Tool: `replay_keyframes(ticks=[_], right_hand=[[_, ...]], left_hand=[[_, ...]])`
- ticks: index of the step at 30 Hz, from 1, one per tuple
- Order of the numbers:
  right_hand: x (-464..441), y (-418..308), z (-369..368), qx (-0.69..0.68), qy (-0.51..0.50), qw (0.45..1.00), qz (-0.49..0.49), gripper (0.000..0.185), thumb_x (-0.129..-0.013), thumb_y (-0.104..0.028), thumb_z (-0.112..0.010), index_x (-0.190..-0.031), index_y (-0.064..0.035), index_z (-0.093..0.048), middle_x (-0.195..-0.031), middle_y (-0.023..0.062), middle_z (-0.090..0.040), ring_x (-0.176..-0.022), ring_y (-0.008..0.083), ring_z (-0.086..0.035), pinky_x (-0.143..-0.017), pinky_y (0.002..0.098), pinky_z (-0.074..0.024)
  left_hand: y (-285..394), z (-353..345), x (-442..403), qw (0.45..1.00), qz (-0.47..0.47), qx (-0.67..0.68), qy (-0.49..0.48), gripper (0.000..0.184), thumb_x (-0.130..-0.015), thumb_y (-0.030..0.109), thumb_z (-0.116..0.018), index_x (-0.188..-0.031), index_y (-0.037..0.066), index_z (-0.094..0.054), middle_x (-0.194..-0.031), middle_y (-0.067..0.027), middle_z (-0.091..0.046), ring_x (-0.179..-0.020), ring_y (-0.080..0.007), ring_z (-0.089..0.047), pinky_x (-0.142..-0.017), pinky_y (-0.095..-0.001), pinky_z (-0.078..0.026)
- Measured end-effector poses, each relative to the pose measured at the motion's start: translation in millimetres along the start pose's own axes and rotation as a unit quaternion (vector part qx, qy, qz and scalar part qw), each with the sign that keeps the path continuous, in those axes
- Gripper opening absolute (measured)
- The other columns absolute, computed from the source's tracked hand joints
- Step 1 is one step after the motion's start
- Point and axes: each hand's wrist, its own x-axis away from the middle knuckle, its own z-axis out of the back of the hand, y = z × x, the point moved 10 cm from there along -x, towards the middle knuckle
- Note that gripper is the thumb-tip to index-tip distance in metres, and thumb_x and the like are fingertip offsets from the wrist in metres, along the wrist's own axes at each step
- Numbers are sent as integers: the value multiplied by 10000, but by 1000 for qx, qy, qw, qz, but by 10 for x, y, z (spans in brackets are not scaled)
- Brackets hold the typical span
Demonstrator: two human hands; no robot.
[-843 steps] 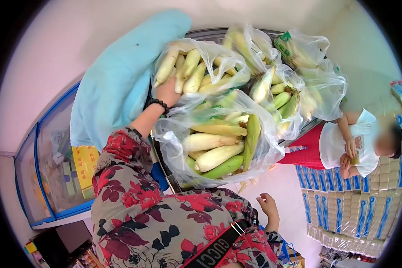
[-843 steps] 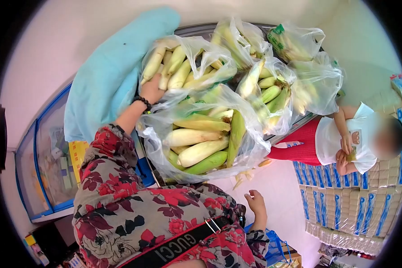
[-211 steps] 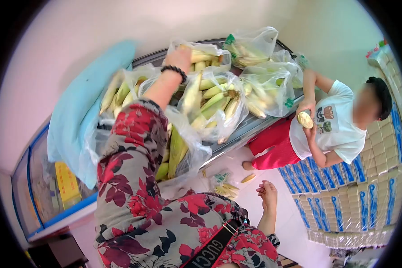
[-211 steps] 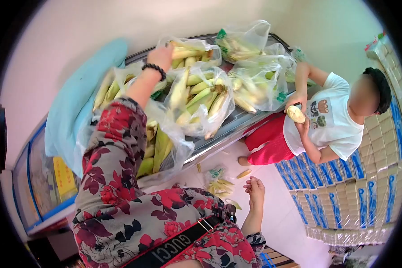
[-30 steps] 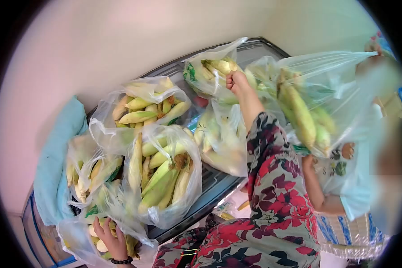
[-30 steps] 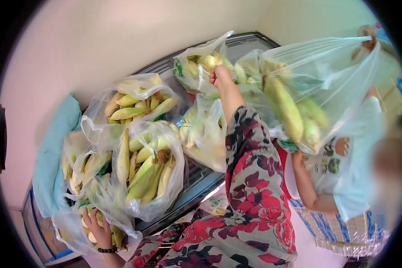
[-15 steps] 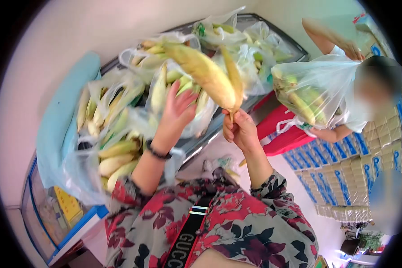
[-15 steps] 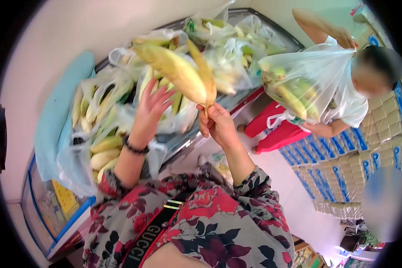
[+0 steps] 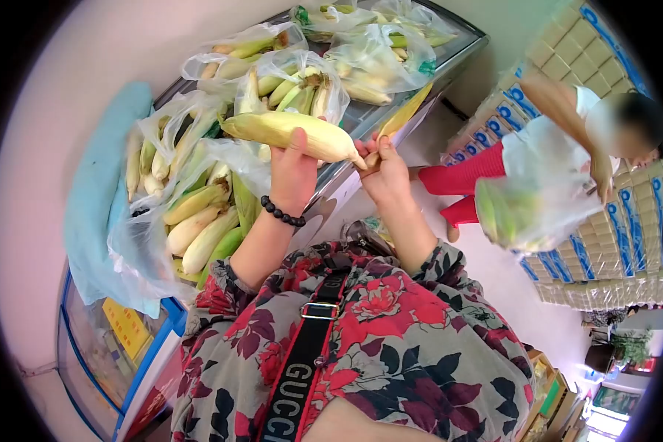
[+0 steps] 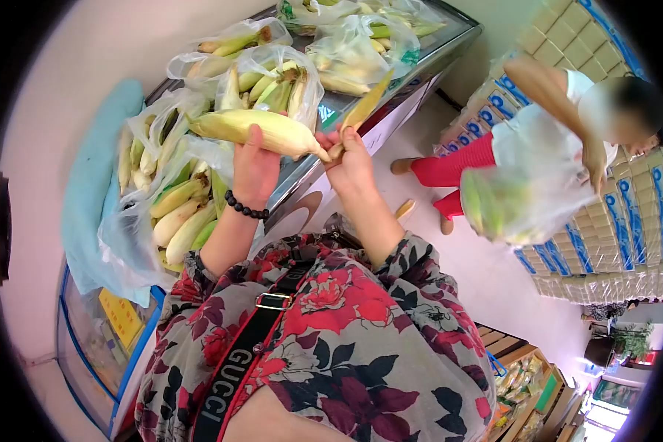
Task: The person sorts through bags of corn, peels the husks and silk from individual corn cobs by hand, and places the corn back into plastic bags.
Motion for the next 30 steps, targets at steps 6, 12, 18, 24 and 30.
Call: replay_keyframes(ticks=[6,12,18,24,30], right_hand=[[-293,-754,726,155,34,986,51,213,-950,-248,-432,-960,-51,-511,-543,-40,-316,-418,75,-273,-402,243,-227],[-332,-1090,1374,708,97,689,124,435,-861,-365,-558,-1044,29,-532,-815,120,-597,-734,204,-599,-632,297,-490],[92,-220,265,560,-134,807,128,510,-858,-290,-608,-1212,45,-460,-974,124,-623,-891,166,-586,-751,281,-472],[407,207,-340,528,-232,814,62,263,-913,-230,-534,-1029,5,-530,-759,44,-596,-636,115,-559,-571,234,-453],[413,480,-242,396,-237,879,-120,308,-940,-312,-471,-946,-14,-549,-581,-18,-413,-453,76,-400,-405,220,-307]], left_hand=[[104,439,-140,988,90,112,50,496,-891,363,-536,-1243,45,-391,-1200,-133,-506,-1138,-302,-480,-990,-463,-368],[118,361,-92,988,100,116,2,412,-923,269,-488,-1253,40,-399,-1232,-118,-499,-1171,-293,-450,-1018,-456,-338],[20,208,-71,999,26,-44,19,513,-871,73,-567,-1303,73,-290,-1219,-64,-468,-1139,-226,-462,-979,-425,-376],[51,277,-99,988,30,-153,18,480,-825,69,-645,-1218,57,-371,-1166,-70,-493,-1074,-168,-492,-920,-364,-410],[136,406,-95,989,69,-121,44,406,-915,183,-529,-1269,54,-378,-1199,-49,-501,-1074,-164,-495,-911,-354,-408]])
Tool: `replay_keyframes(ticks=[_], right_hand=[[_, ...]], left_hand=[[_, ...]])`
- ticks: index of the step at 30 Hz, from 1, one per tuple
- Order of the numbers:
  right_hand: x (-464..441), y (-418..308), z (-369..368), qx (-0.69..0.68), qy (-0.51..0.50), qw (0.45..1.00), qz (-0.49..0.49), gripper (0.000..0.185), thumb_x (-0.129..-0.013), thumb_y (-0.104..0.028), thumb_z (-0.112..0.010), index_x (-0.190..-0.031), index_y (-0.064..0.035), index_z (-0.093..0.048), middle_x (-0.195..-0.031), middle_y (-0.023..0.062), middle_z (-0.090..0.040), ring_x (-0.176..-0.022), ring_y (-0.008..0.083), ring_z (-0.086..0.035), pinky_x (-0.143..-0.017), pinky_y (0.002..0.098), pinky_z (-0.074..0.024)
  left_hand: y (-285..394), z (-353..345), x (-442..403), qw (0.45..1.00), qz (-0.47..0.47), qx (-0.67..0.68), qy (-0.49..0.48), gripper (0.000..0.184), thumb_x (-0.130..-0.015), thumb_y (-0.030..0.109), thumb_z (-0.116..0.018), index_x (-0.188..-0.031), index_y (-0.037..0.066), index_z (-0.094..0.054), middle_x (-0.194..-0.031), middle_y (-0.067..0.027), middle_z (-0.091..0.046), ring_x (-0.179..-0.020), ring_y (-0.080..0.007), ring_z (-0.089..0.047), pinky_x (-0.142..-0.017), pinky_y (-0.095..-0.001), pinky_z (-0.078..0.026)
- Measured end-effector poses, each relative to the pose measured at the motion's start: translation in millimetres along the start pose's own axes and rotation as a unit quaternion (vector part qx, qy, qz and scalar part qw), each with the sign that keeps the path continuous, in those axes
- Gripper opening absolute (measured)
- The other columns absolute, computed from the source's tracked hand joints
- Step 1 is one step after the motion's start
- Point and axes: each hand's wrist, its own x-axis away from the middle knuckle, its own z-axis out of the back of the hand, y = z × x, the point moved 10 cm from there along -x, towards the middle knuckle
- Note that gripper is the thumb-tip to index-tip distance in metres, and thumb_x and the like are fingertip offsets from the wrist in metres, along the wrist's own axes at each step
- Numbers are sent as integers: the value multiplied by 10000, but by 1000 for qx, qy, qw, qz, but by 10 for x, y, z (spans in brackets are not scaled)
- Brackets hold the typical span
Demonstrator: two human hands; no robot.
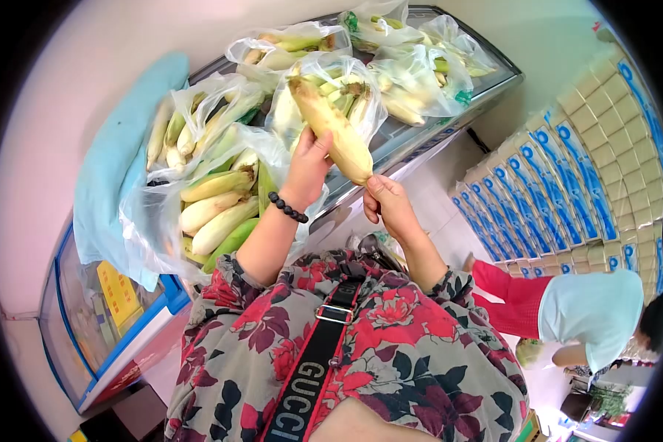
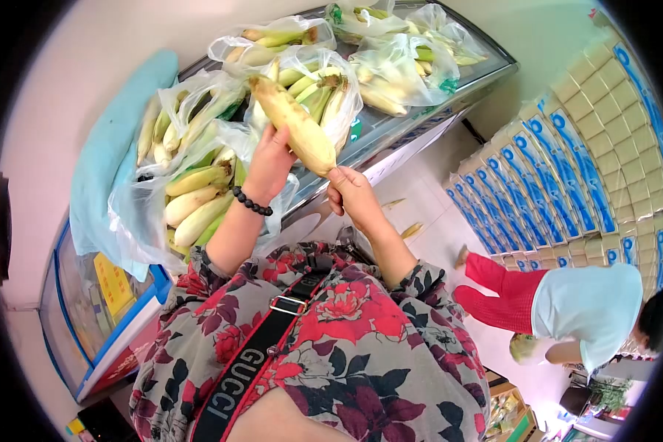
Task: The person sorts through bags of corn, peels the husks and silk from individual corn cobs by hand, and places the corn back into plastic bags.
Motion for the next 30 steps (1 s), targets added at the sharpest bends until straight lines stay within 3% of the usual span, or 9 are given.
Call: replay_keyframes(ticks=[7,12,15,19,22,24,26,28,30], right_hand=[[67,73,-93,-4,-14,999,-32,446,-919,-404,-481,-988,27,-574,-539,-43,-340,-431,63,-326,-400,210,-275],[61,0,-44,142,-35,988,-38,346,-928,-375,-477,-818,-53,-535,-545,-41,-344,-437,59,-335,-406,203,-275],[-59,-123,-80,10,-88,995,-46,336,-937,-349,-468,-730,-84,-461,-546,-36,-347,-444,61,-342,-408,201,-265],[-325,-699,142,-28,-111,993,-32,361,-947,-364,-431,-716,-87,-448,-538,-23,-358,-432,82,-347,-391,221,-258],[-850,-1330,891,128,-18,991,20,365,-943,-340,-425,-672,-96,-445,-539,-20,-382,-437,83,-352,-393,226,-261],[-1148,-1939,1500,249,93,963,42,320,-905,-336,-470,-678,-112,-469,-554,-44,-396,-448,55,-347,-394,218,-260],[-1512,-2480,2064,333,93,934,84,349,-893,-356,-484,-675,-85,-512,-567,-32,-418,-461,60,-373,-412,221,-289],[-1903,-2997,2460,567,141,793,172,449,-867,-382,-455,-753,27,-601,-633,175,-582,-605,284,-552,-591,368,-431],[-2467,-3148,2909,634,136,738,189,463,-867,-379,-436,-747,40,-593,-652,207,-584,-593,322,-543,-586,380,-433]], left_hand=[[16,108,54,1000,-7,-9,-1,397,-952,236,-451,-1297,57,-367,-1219,-66,-508,-1102,-200,-510,-906,-379,-428],[154,149,128,997,-56,-42,40,381,-942,159,-475,-1288,41,-367,-1213,-61,-502,-1080,-181,-523,-903,-348,-444],[235,127,62,992,-71,-97,28,398,-945,160,-466,-1313,56,-355,-1254,-69,-466,-1100,-177,-507,-906,-341,-438],[472,137,24,977,-74,-201,27,342,-935,139,-474,-1246,4,-430,-1196,-79,-498,-1078,-195,-522,-883,-329,-445],[531,367,-81,963,-95,-242,70,290,-925,170,-503,-1168,12,-493,-1062,-83,-567,-973,-170,-559,-834,-299,-452],[556,561,-114,957,-106,-244,116,261,-925,162,-504,-1138,12,-510,-1040,-72,-576,-923,-168,-573,-815,-298,-458],[584,678,-22,947,-100,-239,187,241,-925,153,-502,-1124,18,-517,-1034,-63,-576,-901,-166,-578,-805,-302,-464],[584,788,45,936,-111,-228,245,224,-922,140,-505,-1114,27,-520,-1028,-60,-575,-896,-167,-580,-802,-306,-468],[552,851,54,922,-124,-220,293,208,-915,125,-516,-1102,35,-522,-1024,-58,-572,-895,-171,-582,-802,-308,-473]])
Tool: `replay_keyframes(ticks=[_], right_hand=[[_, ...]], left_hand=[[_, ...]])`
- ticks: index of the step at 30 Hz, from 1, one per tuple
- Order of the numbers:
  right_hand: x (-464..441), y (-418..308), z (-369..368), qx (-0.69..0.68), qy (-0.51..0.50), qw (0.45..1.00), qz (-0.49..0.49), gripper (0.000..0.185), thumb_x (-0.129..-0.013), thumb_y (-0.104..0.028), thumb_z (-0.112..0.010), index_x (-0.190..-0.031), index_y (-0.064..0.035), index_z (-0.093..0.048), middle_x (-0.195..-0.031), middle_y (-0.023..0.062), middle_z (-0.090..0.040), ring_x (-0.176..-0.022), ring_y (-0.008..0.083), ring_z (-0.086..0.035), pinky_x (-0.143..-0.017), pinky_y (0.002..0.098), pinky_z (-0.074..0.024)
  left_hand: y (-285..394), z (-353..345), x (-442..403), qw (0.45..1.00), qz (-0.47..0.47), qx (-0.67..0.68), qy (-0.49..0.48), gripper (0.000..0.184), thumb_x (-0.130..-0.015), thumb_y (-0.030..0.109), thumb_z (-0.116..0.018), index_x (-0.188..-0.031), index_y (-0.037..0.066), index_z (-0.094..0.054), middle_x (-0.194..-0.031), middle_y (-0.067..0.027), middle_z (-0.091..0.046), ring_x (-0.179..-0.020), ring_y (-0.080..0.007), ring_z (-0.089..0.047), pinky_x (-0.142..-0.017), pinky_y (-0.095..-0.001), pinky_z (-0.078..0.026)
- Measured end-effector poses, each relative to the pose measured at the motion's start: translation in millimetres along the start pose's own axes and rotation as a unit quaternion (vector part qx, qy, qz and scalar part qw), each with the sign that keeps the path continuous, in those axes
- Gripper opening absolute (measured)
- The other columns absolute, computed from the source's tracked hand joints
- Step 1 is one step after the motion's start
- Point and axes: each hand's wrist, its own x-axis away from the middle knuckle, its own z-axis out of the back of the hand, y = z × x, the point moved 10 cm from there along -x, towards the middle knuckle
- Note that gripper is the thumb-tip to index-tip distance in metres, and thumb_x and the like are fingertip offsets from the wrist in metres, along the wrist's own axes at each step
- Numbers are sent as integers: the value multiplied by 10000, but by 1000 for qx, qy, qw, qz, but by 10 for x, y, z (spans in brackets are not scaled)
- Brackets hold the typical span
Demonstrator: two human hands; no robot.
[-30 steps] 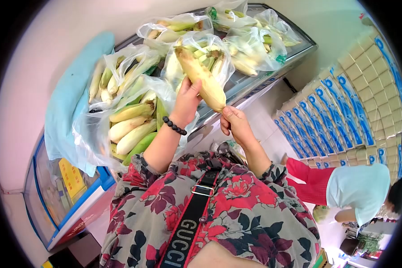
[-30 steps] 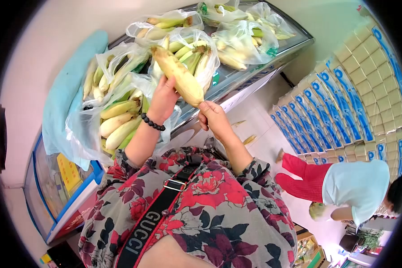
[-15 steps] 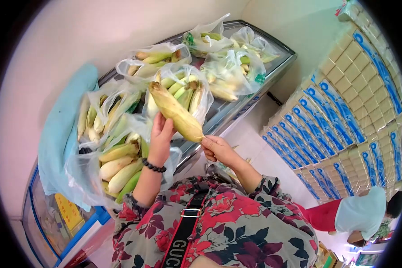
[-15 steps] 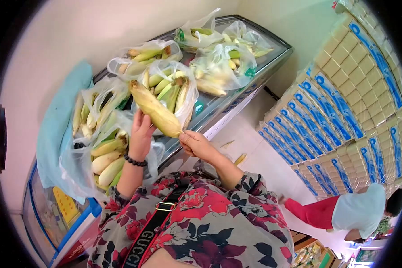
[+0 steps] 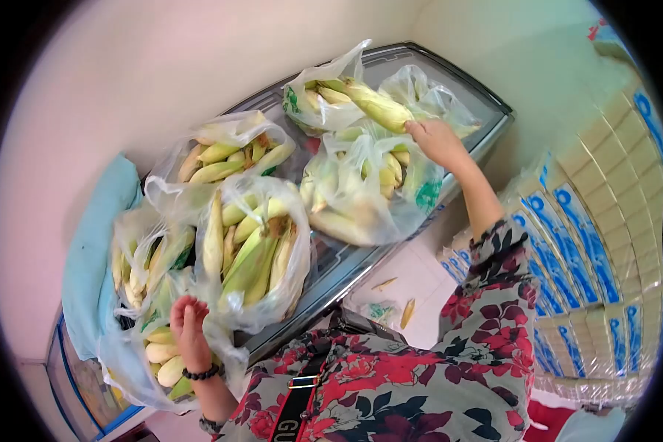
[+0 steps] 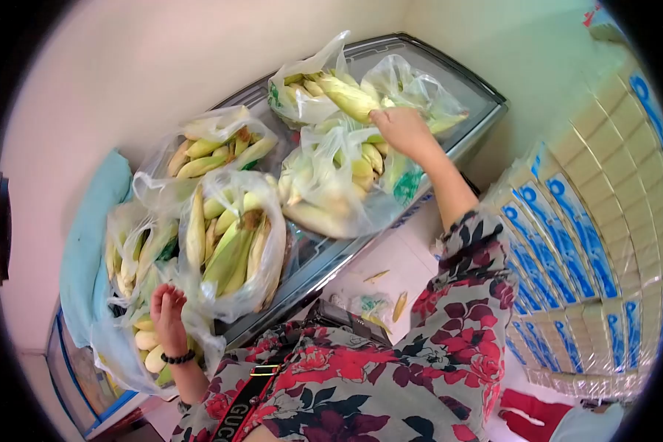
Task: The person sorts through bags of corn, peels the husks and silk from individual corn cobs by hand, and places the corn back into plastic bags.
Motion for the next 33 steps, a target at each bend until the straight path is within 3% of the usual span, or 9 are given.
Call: replay_keyframes(ticks=[4,10,13,18,24,27,30,32,33], right_hand=[[-1044,542,-426,43,-163,985,-26,459,-839,-401,-476,-720,27,-592,-592,127,-551,-479,229,-518,-536,361,-421],[-2195,920,-1503,-229,-199,934,-190,490,-830,-437,-501,-914,31,-615,-774,179,-634,-622,303,-605,-642,394,-468],[-2567,654,-2068,-152,-176,970,69,579,-817,-518,-504,-1054,1,-596,-967,207,-629,-826,313,-617,-775,396,-464],[-1650,277,-2597,170,-432,870,167,592,-854,-565,-422,-1223,-116,-529,-1323,184,-444,-1222,363,-402,-999,434,-324],[-957,286,-2792,168,-481,820,260,546,-895,-515,-341,-1229,-125,-529,-1496,118,-136,-1336,375,-182,-1058,527,-158],[-984,186,-2702,198,-406,832,322,485,-885,-435,-383,-1194,-108,-564,-1384,172,-369,-1209,353,-410,-996,484,-311],[-1376,144,-2676,82,-464,852,230,351,-845,-294,-461,-1044,-64,-636,-1108,211,-584,-993,326,-574,-880,415,-436],[-2029,209,-2366,-184,-203,954,125,273,-796,-190,-495,-921,-7,-655,-862,204,-640,-804,327,-621,-764,381,-488],[-2269,351,-2441,-146,-151,973,91,283,-798,-219,-515,-932,-8,-647,-874,188,-647,-795,333,-624,-744,378,-493]], left_hand=[[1,-41,33,995,-2,-45,84,204,-915,125,-516,-1096,30,-516,-1011,-61,-568,-874,-166,-570,-804,-306,-467],[-66,-240,67,986,5,-96,136,176,-915,135,-521,-1062,38,-520,-972,-48,-560,-839,-148,-558,-799,-300,-461],[-137,-300,110,977,19,-136,162,163,-917,145,-520,-1043,41,-524,-949,-39,-554,-829,-132,-546,-794,-284,-451],[-259,-266,150,966,44,-156,199,160,-919,144,-516,-1037,37,-526,-923,-34,-552,-823,-120,-534,-780,-258,-434],[-311,-405,-82,968,46,-194,149,169,-917,136,-516,-1042,21,-524,-909,-49,-562,-811,-133,-538,-771,-267,-436],[-332,-450,-130,965,55,-213,147,172,-917,130,-514,-1042,12,-525,-909,-57,-566,-801,-140,-547,-758,-275,-445],[-346,-450,-144,962,54,-228,138,178,-915,130,-517,-1044,7,-527,-916,-61,-569,-794,-144,-555,-744,-276,-451],[-355,-448,-145,962,57,-228,139,185,-914,134,-523,-1046,5,-528,-921,-63,-570,-793,-144,-558,-740,-274,-453],[-354,-456,-144,962,62,-226,144,190,-913,138,-526,-1047,4,-527,-923,-63,-571,-794,-143,-559,-741,-272,-453]])
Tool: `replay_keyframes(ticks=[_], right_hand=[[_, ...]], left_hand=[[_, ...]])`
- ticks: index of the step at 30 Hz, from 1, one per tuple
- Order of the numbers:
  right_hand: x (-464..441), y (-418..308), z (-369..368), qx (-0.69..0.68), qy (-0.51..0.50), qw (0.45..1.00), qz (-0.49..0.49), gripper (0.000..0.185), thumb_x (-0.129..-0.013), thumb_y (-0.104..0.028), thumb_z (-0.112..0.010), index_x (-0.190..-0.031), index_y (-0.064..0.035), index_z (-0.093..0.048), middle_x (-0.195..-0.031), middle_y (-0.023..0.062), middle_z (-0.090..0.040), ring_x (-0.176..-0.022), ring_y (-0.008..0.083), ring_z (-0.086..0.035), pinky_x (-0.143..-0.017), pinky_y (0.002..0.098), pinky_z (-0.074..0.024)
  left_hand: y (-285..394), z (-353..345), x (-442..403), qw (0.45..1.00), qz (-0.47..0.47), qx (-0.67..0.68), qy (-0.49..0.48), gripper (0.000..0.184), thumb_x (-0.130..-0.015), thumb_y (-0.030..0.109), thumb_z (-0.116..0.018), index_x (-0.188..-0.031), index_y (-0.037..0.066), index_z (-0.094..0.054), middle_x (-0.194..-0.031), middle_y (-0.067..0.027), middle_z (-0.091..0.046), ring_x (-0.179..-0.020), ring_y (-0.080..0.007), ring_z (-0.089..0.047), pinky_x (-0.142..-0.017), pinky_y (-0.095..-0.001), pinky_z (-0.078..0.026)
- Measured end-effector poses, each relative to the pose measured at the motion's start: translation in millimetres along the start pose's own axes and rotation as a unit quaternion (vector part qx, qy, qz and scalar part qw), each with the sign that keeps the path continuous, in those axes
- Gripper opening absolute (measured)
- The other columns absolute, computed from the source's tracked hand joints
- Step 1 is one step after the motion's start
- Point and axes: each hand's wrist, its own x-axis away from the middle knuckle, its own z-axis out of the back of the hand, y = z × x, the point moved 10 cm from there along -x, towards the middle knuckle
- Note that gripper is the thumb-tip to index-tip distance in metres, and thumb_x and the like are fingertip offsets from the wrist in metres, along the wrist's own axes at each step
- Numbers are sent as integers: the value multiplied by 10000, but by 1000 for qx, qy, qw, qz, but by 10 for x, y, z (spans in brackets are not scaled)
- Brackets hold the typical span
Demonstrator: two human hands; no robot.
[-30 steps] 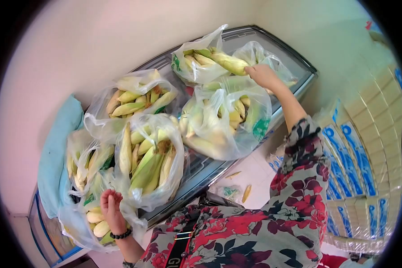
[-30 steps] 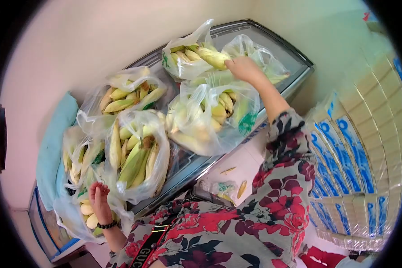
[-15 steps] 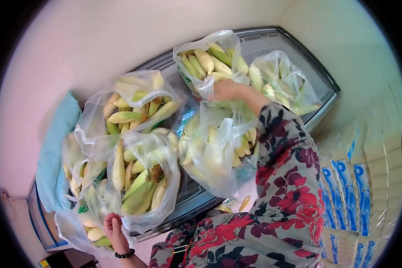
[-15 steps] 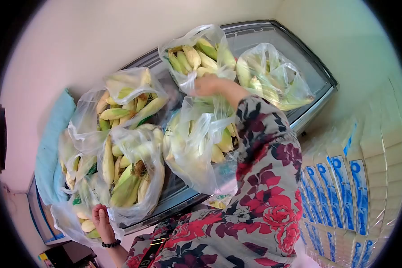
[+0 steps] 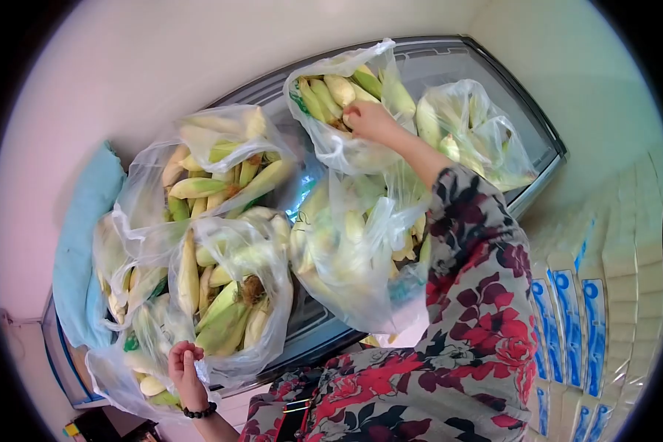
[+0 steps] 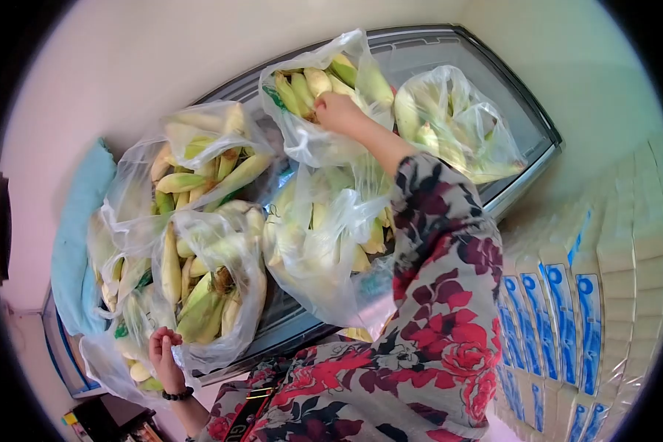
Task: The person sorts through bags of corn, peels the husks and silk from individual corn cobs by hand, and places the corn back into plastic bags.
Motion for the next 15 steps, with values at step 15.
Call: replay_keyframes(ticks=[15], right_hand=[[-651,92,-460,47,-149,984,-84,232,-816,-254,-607,-814,-25,-642,-724,90,-622,-652,185,-602,-603,302,-496]], left_hand=[[-108,254,277,1000,16,-2,15,219,-906,164,-544,-1060,9,-522,-925,-47,-564,-822,-139,-546,-798,-272,-429]])
